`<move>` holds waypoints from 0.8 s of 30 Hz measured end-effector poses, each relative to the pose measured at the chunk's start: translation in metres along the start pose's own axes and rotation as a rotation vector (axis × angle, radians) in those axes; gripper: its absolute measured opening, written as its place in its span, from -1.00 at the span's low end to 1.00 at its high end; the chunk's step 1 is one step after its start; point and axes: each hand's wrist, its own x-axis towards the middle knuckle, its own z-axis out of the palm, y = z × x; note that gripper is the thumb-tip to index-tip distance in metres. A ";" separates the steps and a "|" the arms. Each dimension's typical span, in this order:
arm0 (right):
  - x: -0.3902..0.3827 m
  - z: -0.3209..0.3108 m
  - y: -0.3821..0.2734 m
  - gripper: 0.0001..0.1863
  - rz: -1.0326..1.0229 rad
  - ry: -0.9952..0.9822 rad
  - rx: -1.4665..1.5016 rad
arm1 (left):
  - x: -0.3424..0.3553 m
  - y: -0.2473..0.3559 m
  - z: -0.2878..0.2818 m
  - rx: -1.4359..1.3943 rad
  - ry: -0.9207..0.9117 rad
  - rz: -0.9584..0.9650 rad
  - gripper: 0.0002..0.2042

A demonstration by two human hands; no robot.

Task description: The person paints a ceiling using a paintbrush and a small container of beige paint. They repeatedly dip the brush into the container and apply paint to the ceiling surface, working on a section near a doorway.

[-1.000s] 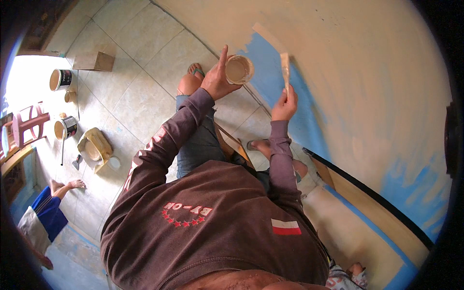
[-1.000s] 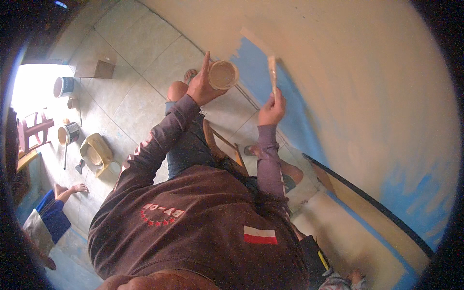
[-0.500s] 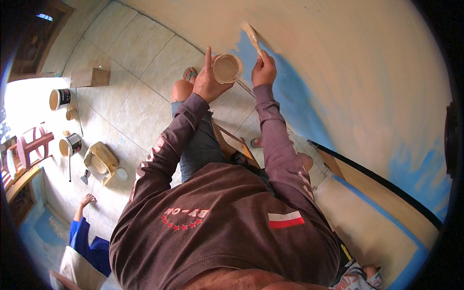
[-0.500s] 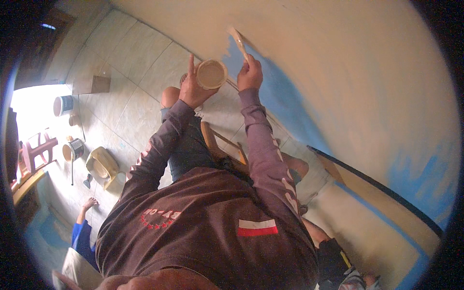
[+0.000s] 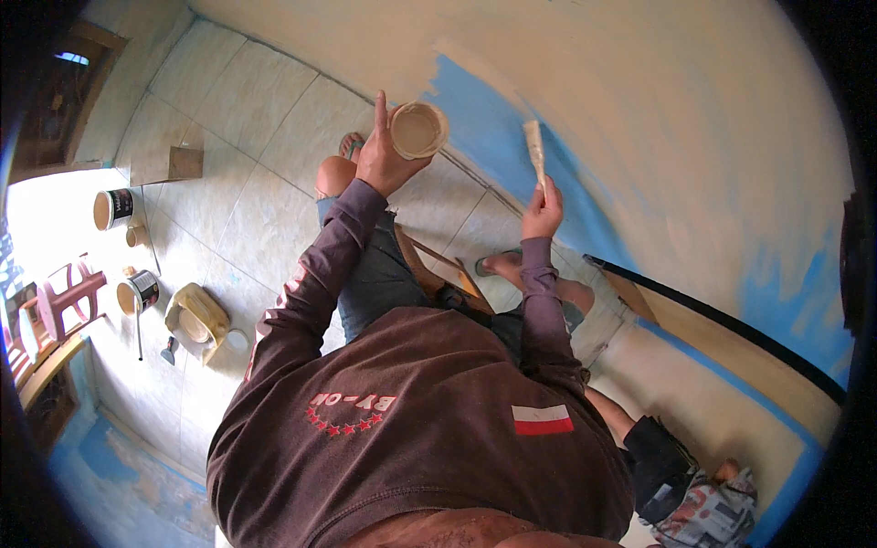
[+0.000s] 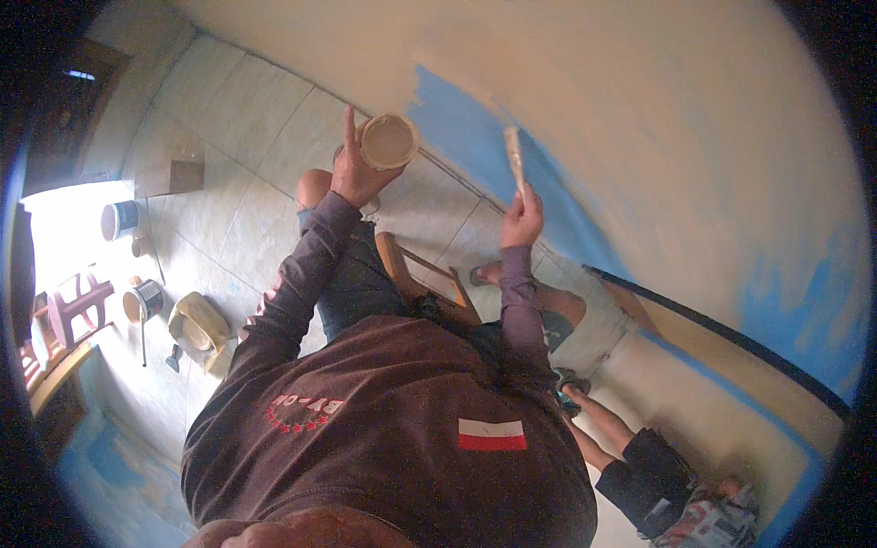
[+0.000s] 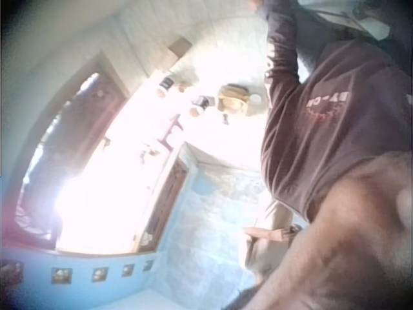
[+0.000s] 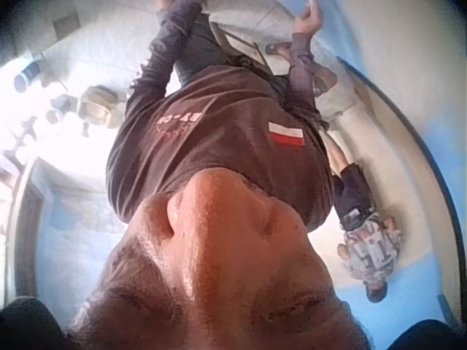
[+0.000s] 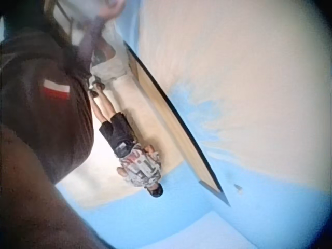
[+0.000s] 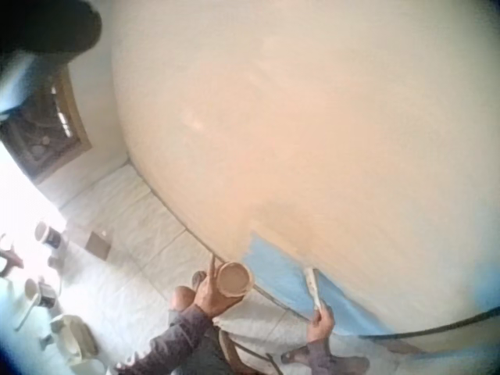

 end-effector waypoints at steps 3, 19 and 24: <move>0.017 0.017 -0.042 -0.69 -0.061 -0.052 0.077 | -0.002 -0.011 0.006 -0.018 0.006 -0.023 0.28; 0.050 0.035 -0.031 -0.78 -0.085 0.042 0.014 | -0.001 -0.019 0.013 0.006 0.034 0.039 0.25; 0.008 -0.034 0.030 -0.74 0.004 0.114 -0.051 | 0.000 -0.004 0.007 -0.010 0.028 0.010 0.26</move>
